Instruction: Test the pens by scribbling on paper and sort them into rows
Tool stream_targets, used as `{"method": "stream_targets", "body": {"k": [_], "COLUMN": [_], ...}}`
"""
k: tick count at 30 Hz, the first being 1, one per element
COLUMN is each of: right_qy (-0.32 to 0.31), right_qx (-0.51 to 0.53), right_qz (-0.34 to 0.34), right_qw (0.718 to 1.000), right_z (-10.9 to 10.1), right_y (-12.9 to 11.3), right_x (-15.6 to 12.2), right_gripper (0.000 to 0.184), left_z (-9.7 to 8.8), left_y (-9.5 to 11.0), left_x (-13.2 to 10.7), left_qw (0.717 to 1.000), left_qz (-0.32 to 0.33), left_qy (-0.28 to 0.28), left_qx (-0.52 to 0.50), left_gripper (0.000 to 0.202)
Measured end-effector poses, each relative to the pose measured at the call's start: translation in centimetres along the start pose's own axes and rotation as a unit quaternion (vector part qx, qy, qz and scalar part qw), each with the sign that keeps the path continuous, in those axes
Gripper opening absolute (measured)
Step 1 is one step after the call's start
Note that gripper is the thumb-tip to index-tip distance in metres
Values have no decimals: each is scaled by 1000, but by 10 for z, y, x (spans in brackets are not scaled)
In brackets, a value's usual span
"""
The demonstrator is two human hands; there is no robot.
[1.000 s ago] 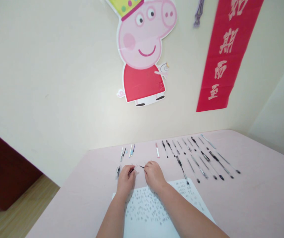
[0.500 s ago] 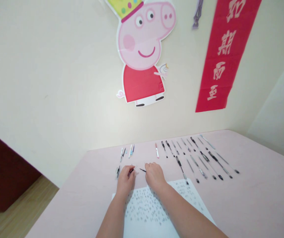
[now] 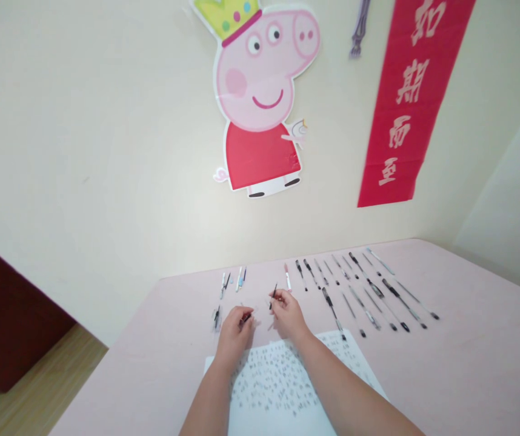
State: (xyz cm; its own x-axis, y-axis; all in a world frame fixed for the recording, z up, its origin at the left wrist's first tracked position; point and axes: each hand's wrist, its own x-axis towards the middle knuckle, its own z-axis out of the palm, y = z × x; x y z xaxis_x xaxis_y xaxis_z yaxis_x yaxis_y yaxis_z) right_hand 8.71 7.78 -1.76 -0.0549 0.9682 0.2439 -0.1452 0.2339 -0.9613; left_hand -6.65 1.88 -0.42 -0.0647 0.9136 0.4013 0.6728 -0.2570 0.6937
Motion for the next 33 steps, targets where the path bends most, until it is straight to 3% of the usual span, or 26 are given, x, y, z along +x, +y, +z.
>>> {"method": "stream_targets", "body": {"k": [4, 14, 25, 33], "right_qy": [27, 56, 22, -49], "right_qx": [103, 107, 79, 16], "right_qz": [51, 36, 42, 40], "right_qw": [993, 992, 996, 998], "right_z": [-1, -4, -2, 0], "right_y": [-2, -2, -5, -9], "right_x": [4, 6, 2, -3], "right_gripper": [20, 21, 19, 23], "left_z": [1, 1, 2, 3], "left_y": [5, 7, 6, 3], "left_x": [-1, -1, -1, -1], "left_qw": [999, 999, 998, 999], "left_qz": [8, 9, 9, 8], "left_qy": [-31, -54, -54, -41], "left_qx": [-6, -5, -11, -30], "left_gripper": [17, 18, 17, 18]}}
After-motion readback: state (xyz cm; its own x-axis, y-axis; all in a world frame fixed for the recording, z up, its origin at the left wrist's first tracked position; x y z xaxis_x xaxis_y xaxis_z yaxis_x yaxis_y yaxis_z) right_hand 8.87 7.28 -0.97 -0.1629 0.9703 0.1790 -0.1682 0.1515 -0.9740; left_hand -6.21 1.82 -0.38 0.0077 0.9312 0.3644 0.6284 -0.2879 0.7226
